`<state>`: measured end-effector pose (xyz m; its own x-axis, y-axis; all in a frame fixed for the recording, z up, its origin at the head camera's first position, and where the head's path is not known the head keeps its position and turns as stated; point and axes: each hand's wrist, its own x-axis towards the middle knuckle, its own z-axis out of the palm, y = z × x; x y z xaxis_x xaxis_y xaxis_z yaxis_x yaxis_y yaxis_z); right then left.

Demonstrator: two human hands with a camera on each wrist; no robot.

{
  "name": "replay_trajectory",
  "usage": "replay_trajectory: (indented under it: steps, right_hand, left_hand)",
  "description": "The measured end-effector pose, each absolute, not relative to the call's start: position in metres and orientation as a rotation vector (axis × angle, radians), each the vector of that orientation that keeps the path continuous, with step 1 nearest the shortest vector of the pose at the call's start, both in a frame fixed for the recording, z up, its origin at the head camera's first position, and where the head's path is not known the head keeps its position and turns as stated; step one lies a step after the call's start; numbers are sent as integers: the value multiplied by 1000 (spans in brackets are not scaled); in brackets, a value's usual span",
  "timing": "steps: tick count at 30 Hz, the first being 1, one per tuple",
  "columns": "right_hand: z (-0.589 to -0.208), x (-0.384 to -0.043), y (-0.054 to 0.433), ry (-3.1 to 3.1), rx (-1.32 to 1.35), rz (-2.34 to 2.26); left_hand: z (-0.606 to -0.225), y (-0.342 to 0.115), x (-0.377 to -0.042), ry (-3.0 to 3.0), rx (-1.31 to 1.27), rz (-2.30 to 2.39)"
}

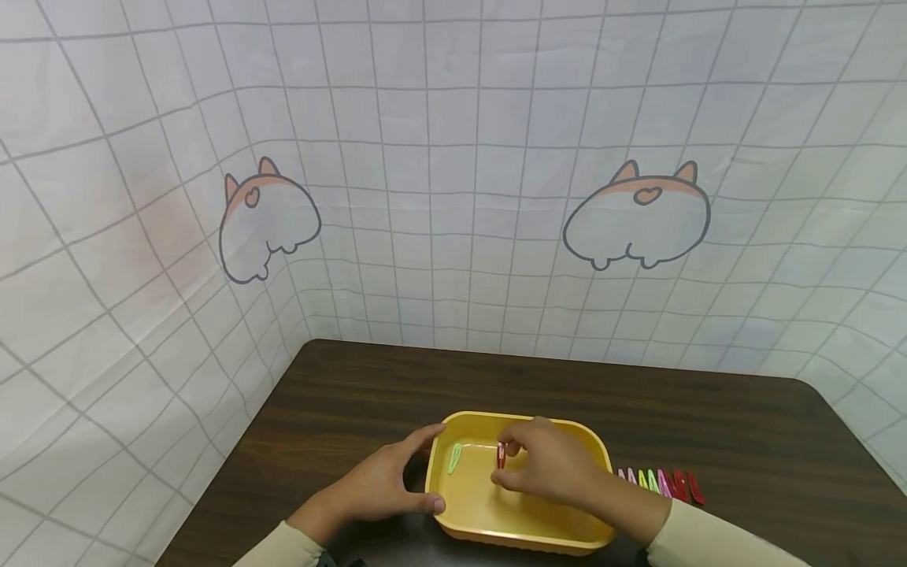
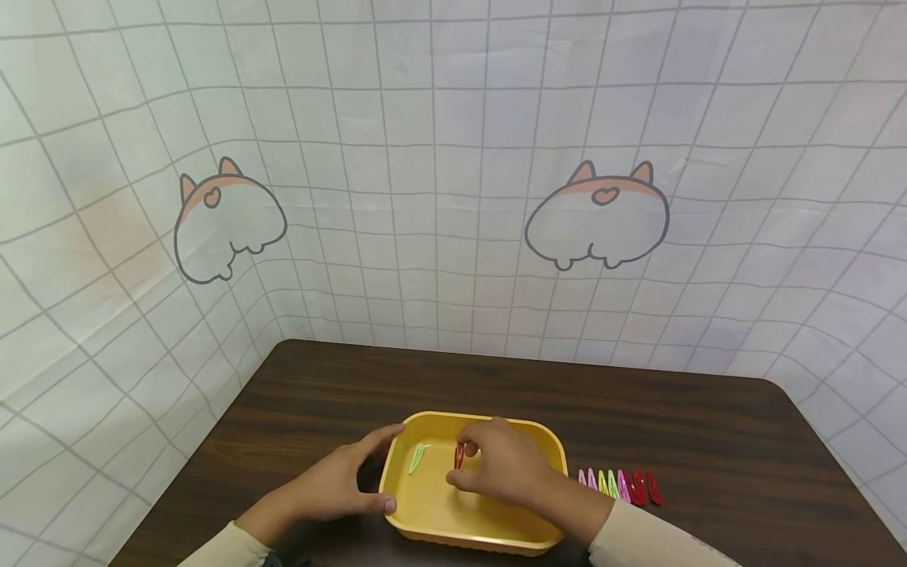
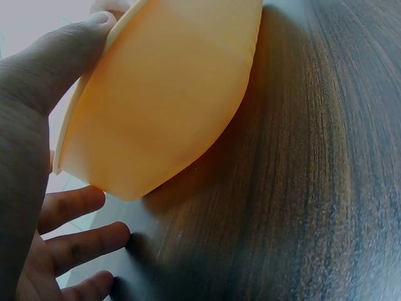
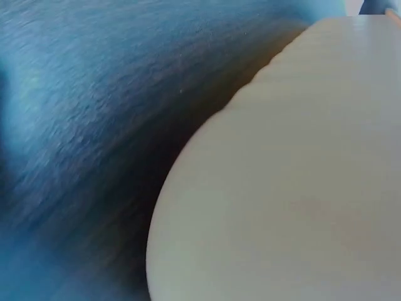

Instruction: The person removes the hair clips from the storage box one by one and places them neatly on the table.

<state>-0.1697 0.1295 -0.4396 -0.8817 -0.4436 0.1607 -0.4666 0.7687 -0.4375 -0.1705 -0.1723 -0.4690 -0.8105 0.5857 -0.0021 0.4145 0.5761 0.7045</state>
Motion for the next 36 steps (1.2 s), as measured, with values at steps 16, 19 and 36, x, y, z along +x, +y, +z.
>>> replay_trajectory:
  steps: [16, 19, 36]
  right_hand:
    - [-417, -162, 177, -2867, 741, 683]
    - [-415, -162, 187, -2859, 742, 668]
    - [-404, -157, 234, -2882, 644, 641]
  left_hand:
    - [-469, -172, -171, 2561, 828, 1069]
    - [-468, -171, -171, 2556, 817, 1073]
    - [-468, -171, -171, 2563, 824, 1071]
